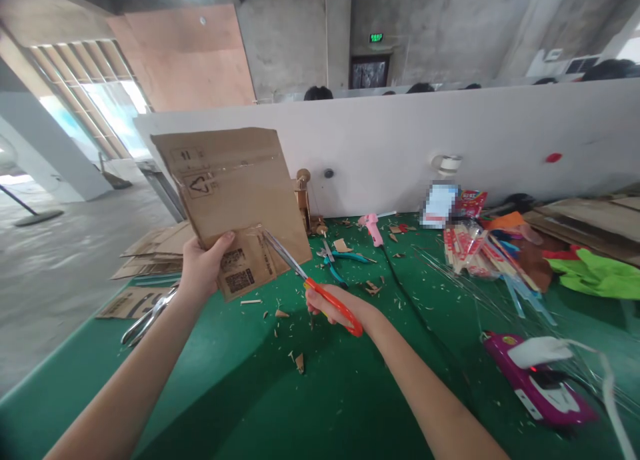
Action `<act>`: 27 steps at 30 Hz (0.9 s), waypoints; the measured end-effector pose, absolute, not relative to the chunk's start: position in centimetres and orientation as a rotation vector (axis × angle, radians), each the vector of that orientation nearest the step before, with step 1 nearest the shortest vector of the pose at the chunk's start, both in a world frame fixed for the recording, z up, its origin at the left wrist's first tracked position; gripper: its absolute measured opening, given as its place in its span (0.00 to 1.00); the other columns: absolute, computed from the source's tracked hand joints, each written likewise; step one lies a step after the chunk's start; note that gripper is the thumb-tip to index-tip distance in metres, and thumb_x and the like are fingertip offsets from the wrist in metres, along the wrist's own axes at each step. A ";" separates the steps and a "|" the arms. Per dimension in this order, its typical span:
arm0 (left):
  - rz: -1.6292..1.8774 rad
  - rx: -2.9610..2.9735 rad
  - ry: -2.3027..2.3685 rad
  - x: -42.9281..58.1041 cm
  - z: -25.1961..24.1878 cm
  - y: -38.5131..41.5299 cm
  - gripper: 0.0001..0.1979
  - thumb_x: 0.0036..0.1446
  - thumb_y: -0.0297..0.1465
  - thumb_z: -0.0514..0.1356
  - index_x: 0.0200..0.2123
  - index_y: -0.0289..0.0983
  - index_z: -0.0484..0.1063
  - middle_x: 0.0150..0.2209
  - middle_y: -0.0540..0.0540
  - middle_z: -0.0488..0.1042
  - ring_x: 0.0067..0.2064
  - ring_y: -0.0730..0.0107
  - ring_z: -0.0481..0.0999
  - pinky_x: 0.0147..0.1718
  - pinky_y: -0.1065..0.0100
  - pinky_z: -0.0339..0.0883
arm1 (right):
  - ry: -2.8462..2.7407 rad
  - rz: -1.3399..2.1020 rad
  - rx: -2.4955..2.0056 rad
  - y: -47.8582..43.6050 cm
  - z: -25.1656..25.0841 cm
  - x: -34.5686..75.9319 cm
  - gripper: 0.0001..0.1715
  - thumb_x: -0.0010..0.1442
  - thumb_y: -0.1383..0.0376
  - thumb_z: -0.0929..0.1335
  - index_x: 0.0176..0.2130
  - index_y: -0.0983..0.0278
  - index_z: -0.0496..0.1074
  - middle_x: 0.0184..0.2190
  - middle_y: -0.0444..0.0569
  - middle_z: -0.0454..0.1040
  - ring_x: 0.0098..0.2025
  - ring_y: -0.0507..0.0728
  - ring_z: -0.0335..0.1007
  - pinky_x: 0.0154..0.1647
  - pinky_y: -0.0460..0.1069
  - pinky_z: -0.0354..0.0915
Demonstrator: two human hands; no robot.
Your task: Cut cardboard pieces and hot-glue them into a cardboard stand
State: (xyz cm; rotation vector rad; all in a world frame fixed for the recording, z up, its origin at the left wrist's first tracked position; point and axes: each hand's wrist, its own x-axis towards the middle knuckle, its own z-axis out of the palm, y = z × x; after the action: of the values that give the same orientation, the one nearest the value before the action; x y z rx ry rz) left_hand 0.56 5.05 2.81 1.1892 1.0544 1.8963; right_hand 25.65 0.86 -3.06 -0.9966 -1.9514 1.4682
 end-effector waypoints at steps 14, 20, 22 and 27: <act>1.911 1.504 1.304 0.3 1.5 5.4 0.15 0.46 0.37 0.66 0.34 0.31 0.77 0.32 0.45 0.78 0.33 0.67 0.76 0.32 0.71 0.71 | -1.947 1.636 -1.059 0.8 -2.3 26.3 0.38 0.56 0.34 0.54 0.30 0.65 0.65 0.29 0.48 0.67 0.30 0.52 0.63 0.23 0.44 0.60; 1.904 1.398 1.215 0.9 1.6 5.3 0.15 0.44 0.37 0.68 0.34 0.32 0.77 0.32 0.45 0.79 0.32 0.67 0.77 0.32 0.70 0.71 | -1.903 1.641 -1.063 0.6 -2.1 26.2 0.38 0.55 0.34 0.56 0.33 0.65 0.66 0.31 0.49 0.68 0.33 0.53 0.65 0.24 0.45 0.61; 1.919 1.232 1.100 1.4 1.7 5.2 0.17 0.44 0.37 0.68 0.35 0.32 0.76 0.34 0.45 0.79 0.33 0.67 0.77 0.34 0.68 0.72 | -1.901 1.605 -1.067 0.4 -2.0 26.0 0.39 0.55 0.33 0.56 0.33 0.65 0.66 0.32 0.50 0.68 0.34 0.54 0.66 0.25 0.45 0.61; 1.852 1.100 1.003 1.4 1.8 5.2 0.19 0.41 0.36 0.70 0.37 0.33 0.76 0.35 0.44 0.79 0.32 0.67 0.78 0.34 0.67 0.74 | -1.876 1.686 -1.005 0.3 -1.9 26.1 0.36 0.56 0.35 0.57 0.30 0.65 0.65 0.31 0.49 0.69 0.33 0.54 0.67 0.22 0.44 0.60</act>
State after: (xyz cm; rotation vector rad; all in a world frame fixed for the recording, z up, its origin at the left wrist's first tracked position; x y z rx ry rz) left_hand 1.42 5.23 1.78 1.1002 1.0034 1.8521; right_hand 26.07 0.34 -1.93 -1.0045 -1.8756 1.6862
